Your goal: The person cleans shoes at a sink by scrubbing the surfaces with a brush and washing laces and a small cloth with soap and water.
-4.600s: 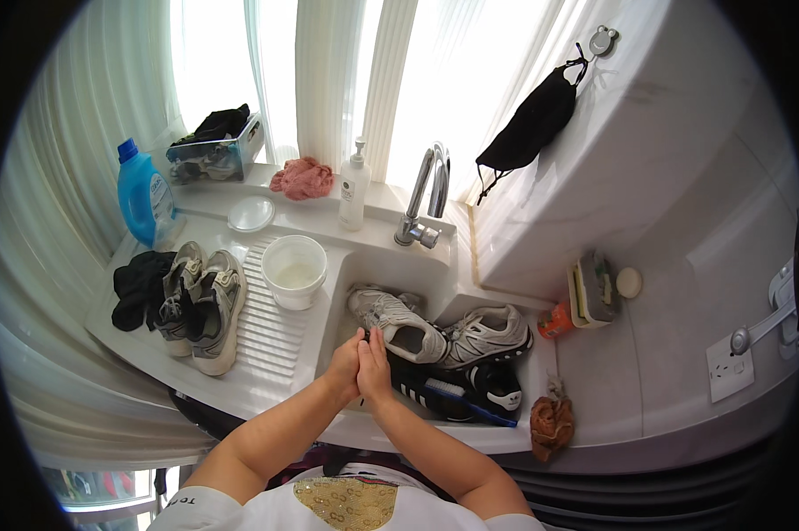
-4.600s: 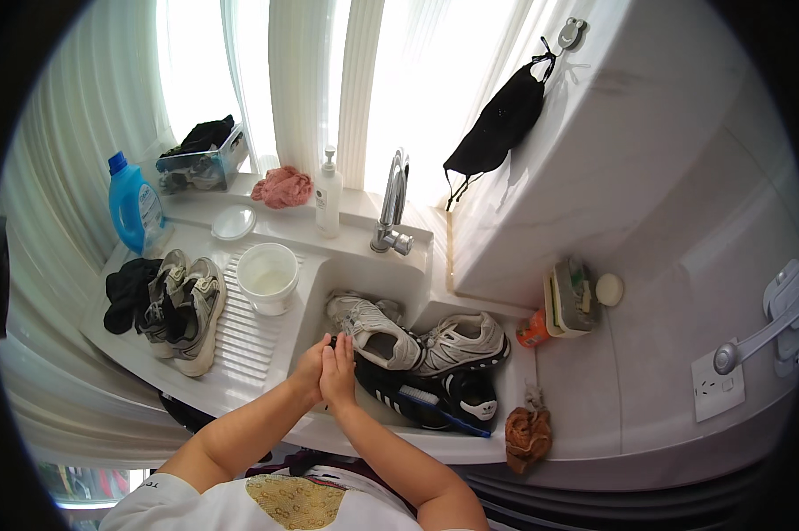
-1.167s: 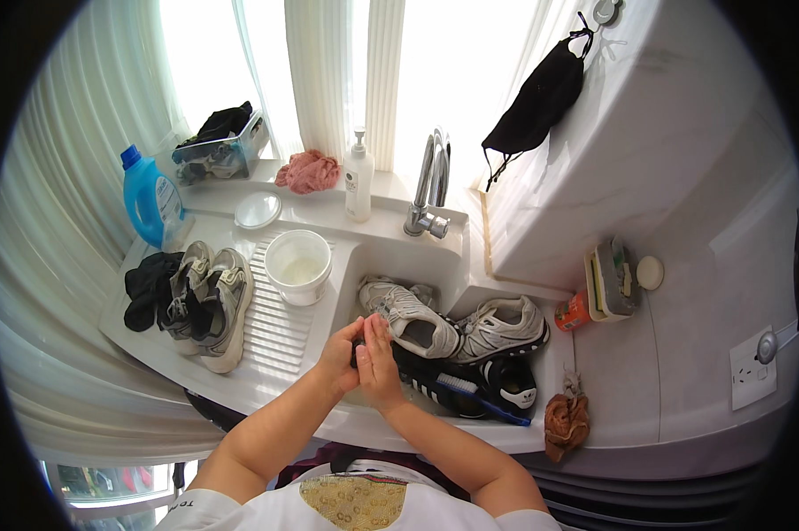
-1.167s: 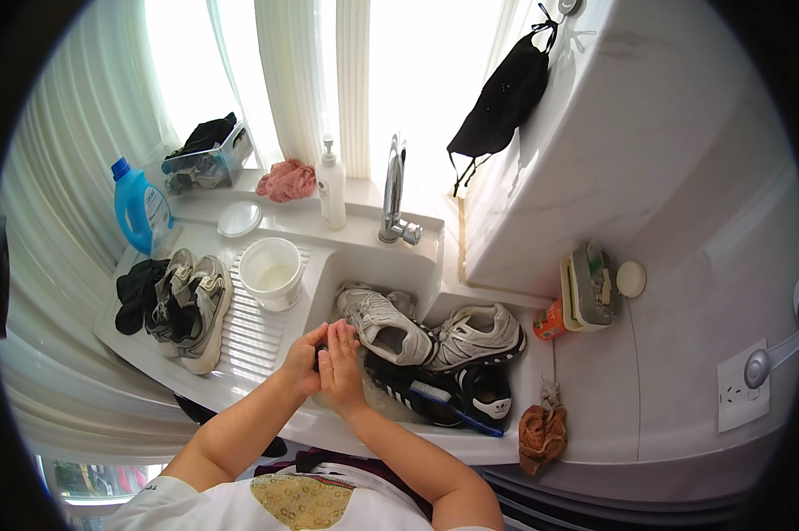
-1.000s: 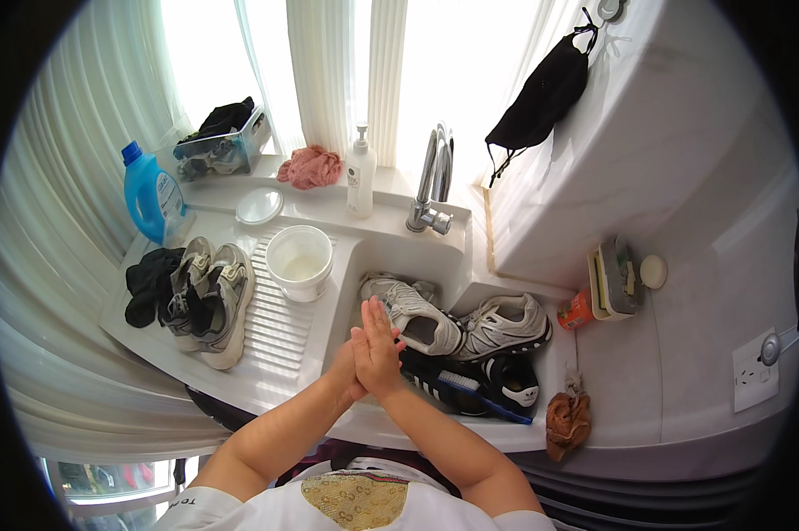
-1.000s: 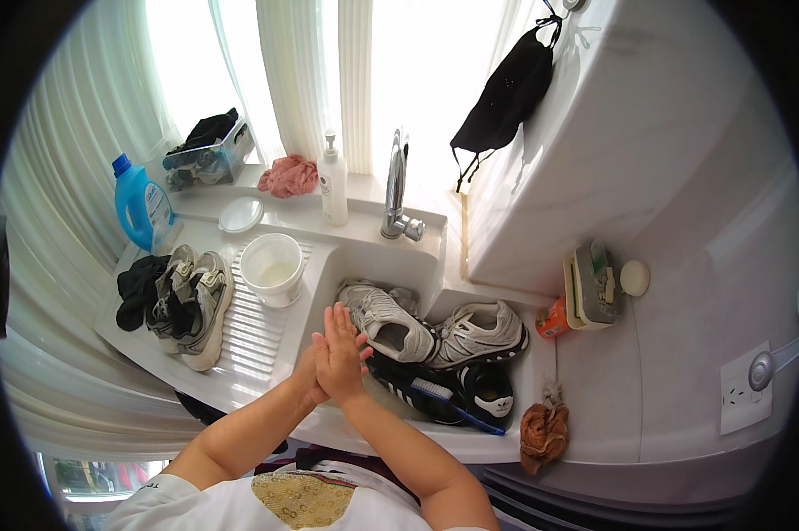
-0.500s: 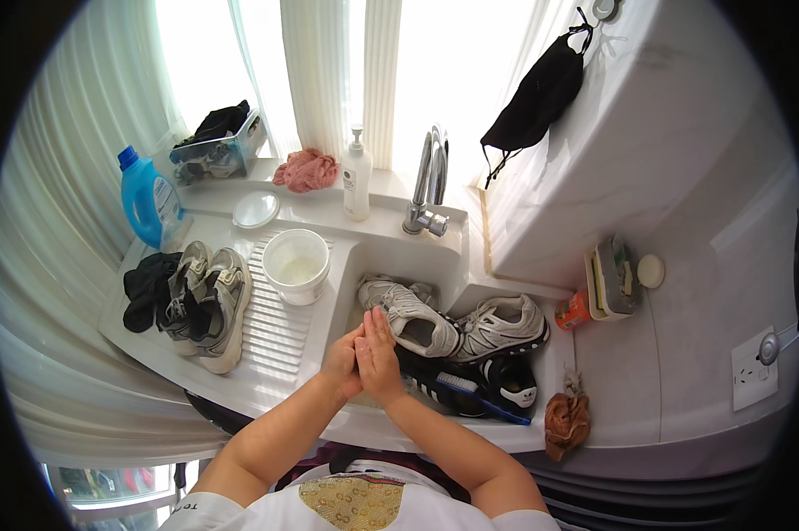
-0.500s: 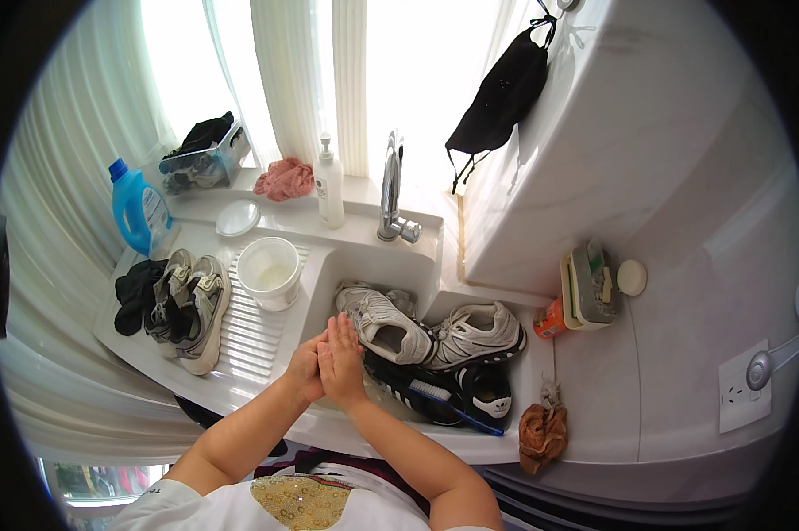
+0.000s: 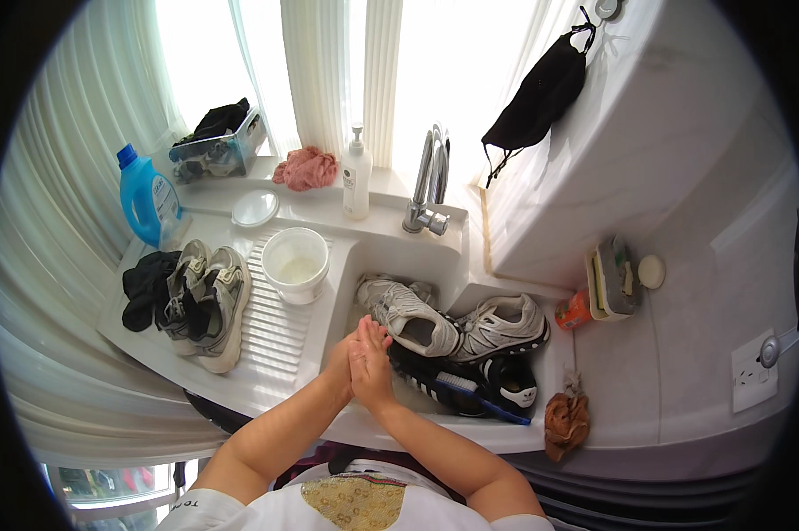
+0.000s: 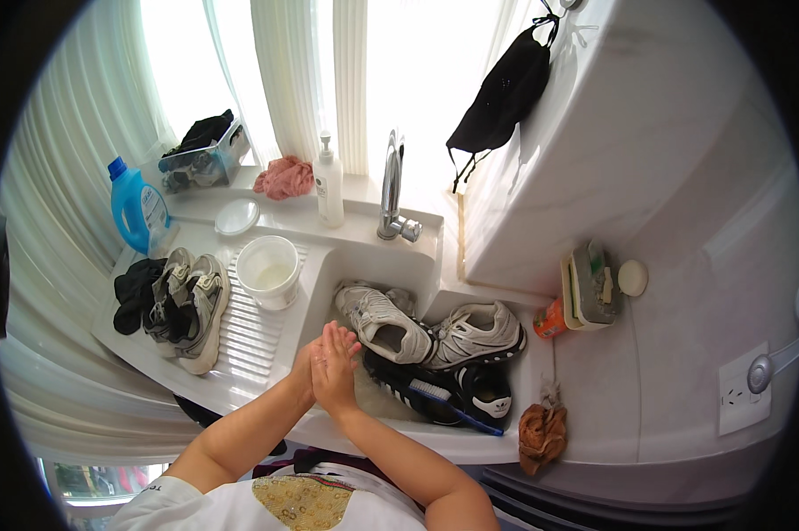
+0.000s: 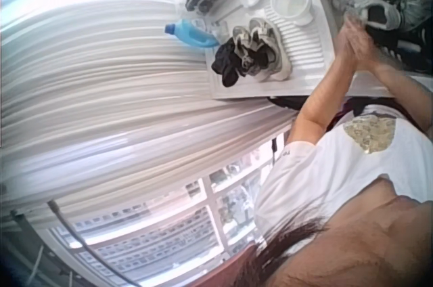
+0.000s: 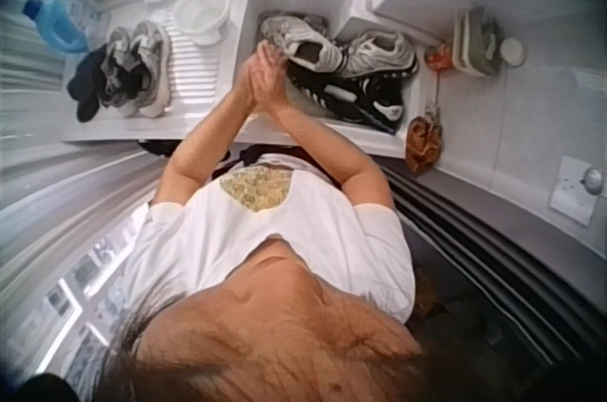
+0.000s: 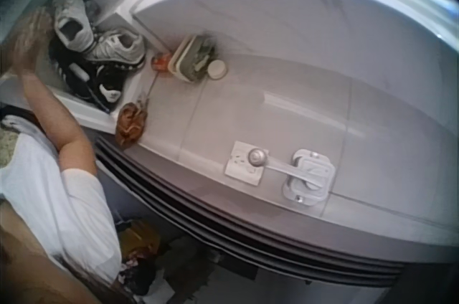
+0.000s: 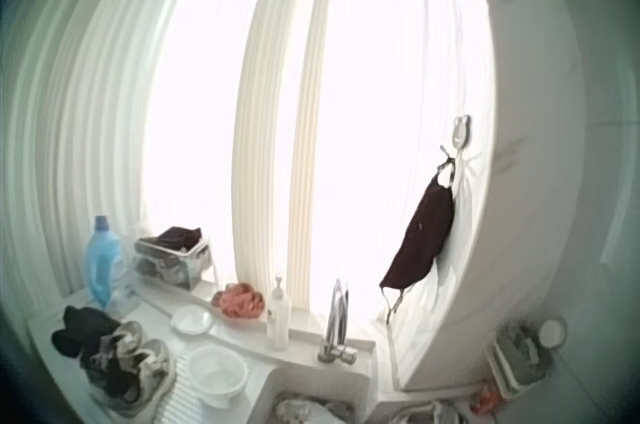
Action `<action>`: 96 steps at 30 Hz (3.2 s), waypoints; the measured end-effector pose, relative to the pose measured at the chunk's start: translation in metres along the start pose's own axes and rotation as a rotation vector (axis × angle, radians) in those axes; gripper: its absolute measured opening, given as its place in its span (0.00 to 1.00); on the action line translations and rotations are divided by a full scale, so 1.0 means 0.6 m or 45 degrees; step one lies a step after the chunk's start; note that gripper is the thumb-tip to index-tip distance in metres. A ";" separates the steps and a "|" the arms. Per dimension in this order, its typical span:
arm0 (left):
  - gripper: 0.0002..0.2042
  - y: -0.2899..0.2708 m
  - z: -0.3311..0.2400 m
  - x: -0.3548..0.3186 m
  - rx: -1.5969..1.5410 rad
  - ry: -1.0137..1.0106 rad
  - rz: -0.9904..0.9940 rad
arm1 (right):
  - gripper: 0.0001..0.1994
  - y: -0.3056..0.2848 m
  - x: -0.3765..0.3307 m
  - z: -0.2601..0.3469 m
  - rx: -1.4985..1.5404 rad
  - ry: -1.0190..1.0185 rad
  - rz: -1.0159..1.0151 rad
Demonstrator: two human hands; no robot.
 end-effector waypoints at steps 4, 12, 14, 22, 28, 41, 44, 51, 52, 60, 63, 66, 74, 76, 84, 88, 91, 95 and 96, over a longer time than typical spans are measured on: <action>0.15 0.035 0.012 -0.017 0.035 -0.061 0.210 | 0.26 -0.048 0.050 -0.056 0.050 0.196 -0.204; 0.17 0.025 0.011 -0.020 0.029 -0.029 0.213 | 0.23 -0.019 0.039 -0.034 -0.050 0.184 -0.088; 0.18 0.046 0.009 -0.028 0.073 -0.089 0.193 | 0.23 -0.057 0.058 -0.050 0.019 0.238 -0.249; 0.19 0.047 0.008 -0.024 0.140 -0.038 0.306 | 0.24 -0.038 0.056 -0.048 0.089 0.210 -0.178; 0.17 -0.012 -0.004 0.036 0.017 0.019 0.131 | 0.24 -0.001 -0.020 0.018 0.041 0.060 -0.017; 0.15 -0.006 0.029 -0.009 0.100 -0.103 0.125 | 0.25 -0.012 0.024 -0.038 0.048 0.172 -0.059; 0.17 0.005 0.022 -0.008 0.122 -0.093 0.151 | 0.25 -0.033 0.026 -0.058 0.062 0.108 -0.229; 0.17 0.009 0.018 -0.016 -0.032 -0.003 0.235 | 0.28 -0.003 0.026 -0.045 0.075 0.205 -0.008; 0.17 0.018 0.016 -0.019 0.011 -0.033 0.247 | 0.26 -0.027 0.042 -0.049 -0.049 0.174 -0.101; 0.18 -0.006 0.000 -0.008 0.019 -0.026 0.066 | 0.26 0.010 -0.019 0.005 -0.081 -0.070 -0.036; 0.16 0.037 0.018 -0.034 0.077 -0.105 0.126 | 0.25 -0.041 0.039 -0.055 0.034 0.134 -0.189; 0.17 0.019 -0.009 -0.006 0.008 -0.062 0.205 | 0.24 -0.022 0.001 0.001 -0.026 -0.040 -0.112; 0.17 0.031 0.016 -0.021 0.058 -0.143 0.217 | 0.25 -0.032 0.042 -0.050 -0.023 0.103 -0.157; 0.17 0.012 -0.003 -0.003 0.082 -0.053 0.217 | 0.25 -0.004 -0.007 0.002 -0.084 -0.067 -0.032; 0.19 0.031 0.000 -0.011 0.095 -0.074 0.207 | 0.26 -0.043 0.048 -0.045 0.070 0.095 -0.234; 0.18 0.011 -0.032 0.010 0.022 0.017 0.071 | 0.25 0.014 -0.034 0.030 -0.098 -0.079 0.001; 0.17 0.006 -0.022 -0.003 0.055 0.000 0.036 | 0.24 -0.003 0.013 -0.001 -0.004 0.047 -0.083; 0.17 0.029 0.006 -0.014 0.066 -0.121 0.230 | 0.25 -0.022 0.038 -0.044 0.010 0.064 -0.152; 0.17 0.019 -0.006 -0.007 0.042 -0.079 0.162 | 0.25 -0.016 0.020 -0.035 0.003 0.027 -0.122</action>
Point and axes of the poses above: each hand's wrist, its own x-axis towards the middle knuckle, its own y-axis out of the palm, z = x × y, the point moved 10 cm from there along x, towards the middle knuckle, and after that the axes turned 7 degrees about y, right-handed, at the moved point
